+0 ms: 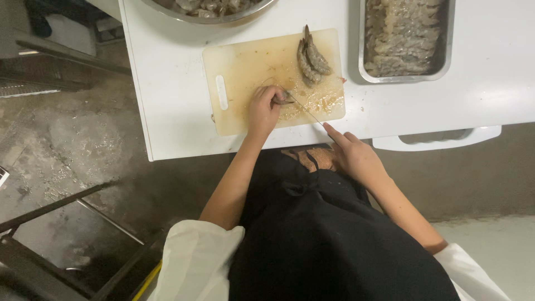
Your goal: The person removes the shells from shrimp by hand and uses a knife to butterfly them on a white cutting board, then places the prepped shrimp into a rectangular metal tray.
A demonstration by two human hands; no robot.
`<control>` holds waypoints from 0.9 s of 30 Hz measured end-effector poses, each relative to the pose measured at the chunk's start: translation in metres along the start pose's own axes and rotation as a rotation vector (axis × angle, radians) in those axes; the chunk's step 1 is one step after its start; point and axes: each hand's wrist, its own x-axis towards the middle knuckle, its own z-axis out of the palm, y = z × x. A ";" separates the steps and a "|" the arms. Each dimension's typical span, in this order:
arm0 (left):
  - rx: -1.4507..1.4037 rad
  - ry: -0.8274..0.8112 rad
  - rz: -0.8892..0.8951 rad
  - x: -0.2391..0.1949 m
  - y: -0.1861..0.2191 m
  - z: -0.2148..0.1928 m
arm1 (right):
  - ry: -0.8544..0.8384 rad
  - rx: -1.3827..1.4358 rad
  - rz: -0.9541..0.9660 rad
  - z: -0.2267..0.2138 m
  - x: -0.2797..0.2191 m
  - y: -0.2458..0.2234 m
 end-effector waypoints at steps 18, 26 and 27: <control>-0.036 -0.046 -0.022 0.000 -0.001 -0.014 | 0.061 0.020 -0.136 0.003 0.027 -0.004; 0.004 0.020 0.137 -0.002 -0.001 -0.023 | 0.205 0.311 -0.393 0.003 0.060 -0.009; -0.044 0.022 0.047 -0.004 -0.001 -0.023 | 0.202 0.311 -0.393 -0.002 0.051 -0.010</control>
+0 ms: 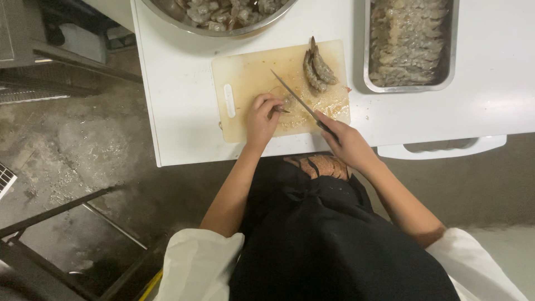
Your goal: The person removes the shells from shrimp by hand and uses a knife to butterfly them on a white cutting board, then places the prepped shrimp into a rectangular metal tray.
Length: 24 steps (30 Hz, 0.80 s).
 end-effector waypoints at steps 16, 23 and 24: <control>-0.028 -0.091 -0.017 0.022 0.012 0.003 | -0.053 0.268 0.195 0.000 0.008 0.015; 0.144 -0.258 -0.035 0.129 0.055 0.038 | 0.179 0.692 0.626 -0.064 -0.035 0.021; 0.238 -0.275 0.017 0.146 0.055 0.040 | 0.239 0.705 0.631 -0.067 -0.040 0.020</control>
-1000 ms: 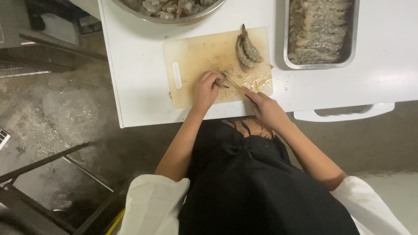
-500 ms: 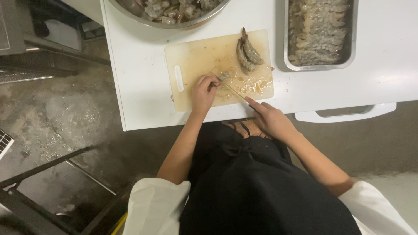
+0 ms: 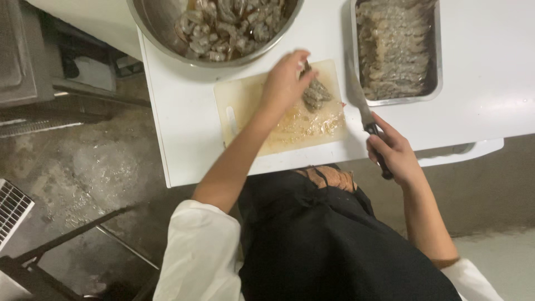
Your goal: The person removes the shells from shrimp by hand and uses a knife to butterfly them on a white cutting board, then places the prepped shrimp into a rectangular metal tray.
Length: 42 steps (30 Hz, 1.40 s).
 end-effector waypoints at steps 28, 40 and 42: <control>-0.204 0.127 -0.017 0.000 0.003 -0.169 | 0.017 -0.040 -0.146 0.015 -0.016 -0.024; -0.262 0.146 -0.146 -0.139 -0.067 0.011 | -0.248 -0.700 -0.375 0.048 -0.014 0.020; -0.430 0.201 -0.249 -0.143 -0.067 0.019 | -0.233 -0.787 -0.397 0.052 -0.017 0.020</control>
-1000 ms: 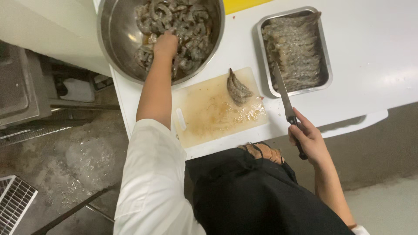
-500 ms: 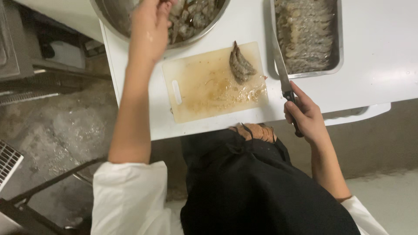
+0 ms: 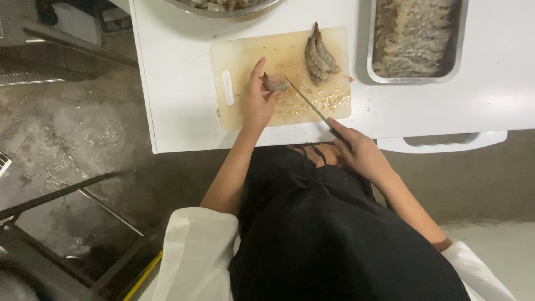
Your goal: The person removes the shells from shrimp by hand and uses a knife to butterfly them on a white cutting board, then places the prepped shrimp into a rectangular metal tray.
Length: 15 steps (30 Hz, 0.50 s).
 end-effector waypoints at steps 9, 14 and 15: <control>-0.027 0.028 -0.010 -0.001 -0.012 0.010 | -0.096 -0.294 0.175 -0.004 0.010 -0.014; 0.301 0.024 0.286 -0.002 -0.004 0.002 | -0.061 -0.234 0.051 0.009 0.060 -0.008; 0.304 0.025 0.291 -0.001 -0.002 0.000 | -0.025 -0.143 -0.041 0.010 0.068 -0.007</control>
